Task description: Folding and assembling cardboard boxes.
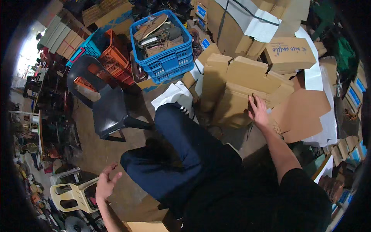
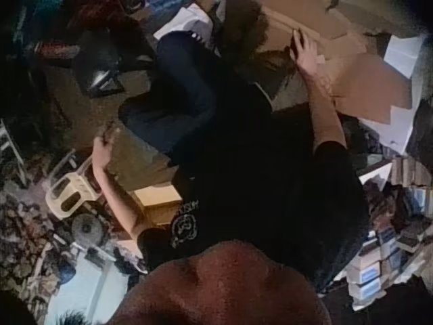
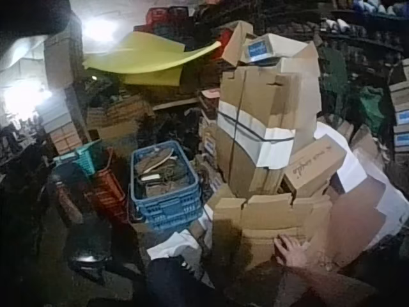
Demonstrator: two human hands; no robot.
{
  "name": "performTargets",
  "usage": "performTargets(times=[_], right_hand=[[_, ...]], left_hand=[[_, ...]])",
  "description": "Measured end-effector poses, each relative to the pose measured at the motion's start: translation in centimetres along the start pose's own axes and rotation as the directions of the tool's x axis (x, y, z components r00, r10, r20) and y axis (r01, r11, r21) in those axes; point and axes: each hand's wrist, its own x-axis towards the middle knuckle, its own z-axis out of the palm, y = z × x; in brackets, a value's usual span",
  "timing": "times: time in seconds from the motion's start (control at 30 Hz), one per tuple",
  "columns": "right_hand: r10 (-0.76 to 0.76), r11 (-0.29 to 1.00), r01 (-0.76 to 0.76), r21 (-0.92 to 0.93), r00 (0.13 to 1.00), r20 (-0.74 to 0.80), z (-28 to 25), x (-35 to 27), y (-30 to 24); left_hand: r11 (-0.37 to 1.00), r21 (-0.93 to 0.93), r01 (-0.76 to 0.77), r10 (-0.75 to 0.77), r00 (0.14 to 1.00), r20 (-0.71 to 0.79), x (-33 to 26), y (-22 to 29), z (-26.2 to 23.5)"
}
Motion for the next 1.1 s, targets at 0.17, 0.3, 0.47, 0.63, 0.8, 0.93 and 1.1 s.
performTargets(times=[0.17, 0.3, 0.47, 0.63, 0.8, 0.93, 1.1], right_hand=[[-0.031, 0.999, 0.03, 0.019, 0.999, 0.023, -0.4, -0.4, 0.0], [-0.113, 0.992, 0.112, -0.053, 0.994, -0.007, -0.4, -1.7, -0.1], [-0.061, 0.99, 0.055, 0.13, 0.998, 0.036, -0.8, -1.5, -0.2], [-0.089, 0.96, 0.071, 0.27, 0.995, 0.053, -1.8, 0.0, -1.1], [-0.106, 0.963, 0.115, 0.245, 0.993, -0.049, -2.0, 0.9, 0.1], [-0.16, 0.976, 0.182, 0.117, 0.971, -0.179, -5.6, 3.6, -0.6], [-0.073, 0.956, 0.089, 0.281, 0.995, -0.067, -9.2, 6.8, -2.6]], left_hand=[[0.999, 0.016, -0.033, 0.033, 0.999, 0.019, 0.0, -0.1, 0.9], [0.998, -0.059, -0.033, 0.033, 0.999, -0.002, 0.5, 0.3, 1.3], [0.999, 0.009, -0.053, 0.053, 0.998, 0.015, 1.0, 1.0, 1.3], [0.996, 0.029, -0.082, 0.083, 0.997, -0.008, 1.3, 1.4, 1.3], [0.995, 0.074, -0.073, 0.074, 0.997, -0.004, 1.4, 1.7, 1.5], [0.999, -0.045, 0.014, -0.013, 1.0, 0.023, 1.2, 1.9, 1.4], [0.983, 0.053, -0.178, 0.18, 0.983, -0.03, 1.7, 0.7, 1.4]])
